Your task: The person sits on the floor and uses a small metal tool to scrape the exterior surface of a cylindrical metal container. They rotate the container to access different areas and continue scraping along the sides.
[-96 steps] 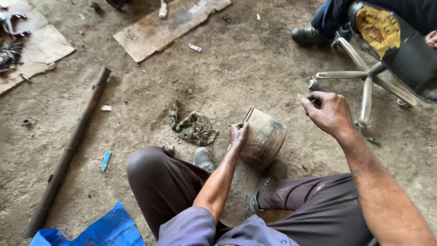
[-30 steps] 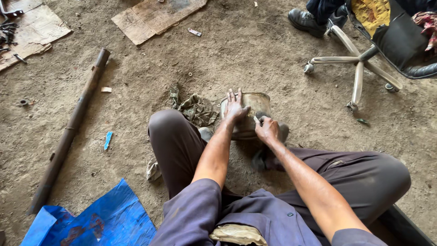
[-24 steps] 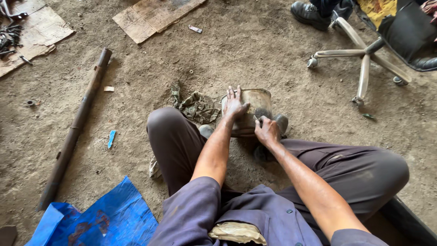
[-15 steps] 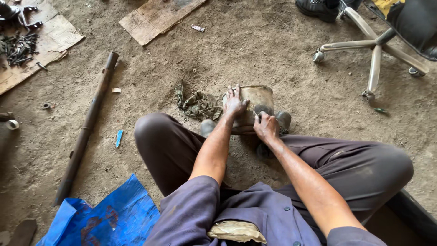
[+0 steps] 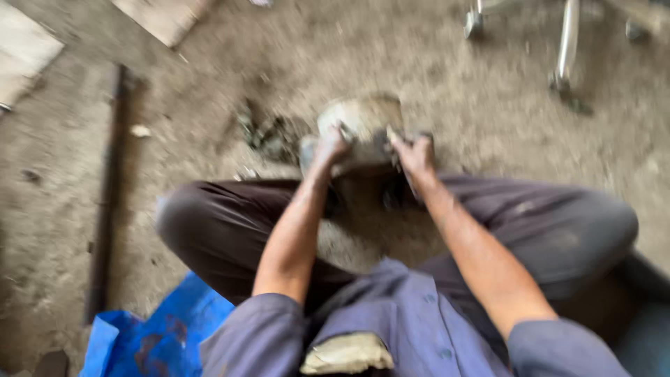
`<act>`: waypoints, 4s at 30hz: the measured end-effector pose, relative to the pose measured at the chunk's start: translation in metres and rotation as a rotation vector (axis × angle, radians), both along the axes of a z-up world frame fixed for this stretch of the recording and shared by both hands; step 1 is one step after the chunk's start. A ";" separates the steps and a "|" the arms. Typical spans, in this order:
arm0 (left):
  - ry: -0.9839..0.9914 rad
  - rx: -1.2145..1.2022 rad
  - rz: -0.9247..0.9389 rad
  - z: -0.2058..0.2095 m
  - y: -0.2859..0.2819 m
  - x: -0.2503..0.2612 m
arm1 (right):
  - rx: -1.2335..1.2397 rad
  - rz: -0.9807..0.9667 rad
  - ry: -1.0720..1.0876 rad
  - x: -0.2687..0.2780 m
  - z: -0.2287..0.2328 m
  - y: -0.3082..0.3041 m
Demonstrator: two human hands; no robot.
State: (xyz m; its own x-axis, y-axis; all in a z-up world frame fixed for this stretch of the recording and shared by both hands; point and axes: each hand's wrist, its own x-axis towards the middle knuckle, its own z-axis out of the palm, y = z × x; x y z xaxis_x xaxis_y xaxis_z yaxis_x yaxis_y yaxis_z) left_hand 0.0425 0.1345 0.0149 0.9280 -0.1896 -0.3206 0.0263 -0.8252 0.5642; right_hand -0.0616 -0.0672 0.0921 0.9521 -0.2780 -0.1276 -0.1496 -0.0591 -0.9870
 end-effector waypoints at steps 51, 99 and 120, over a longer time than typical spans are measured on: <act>-0.053 0.014 0.071 0.049 -0.003 -0.044 | -1.080 0.278 0.036 -0.033 -0.018 0.030; -0.116 0.048 0.059 0.051 -0.001 -0.046 | -0.772 0.222 0.113 0.095 -0.018 0.047; -0.057 0.035 0.086 0.076 -0.001 -0.047 | -0.953 0.162 0.019 0.060 -0.027 0.027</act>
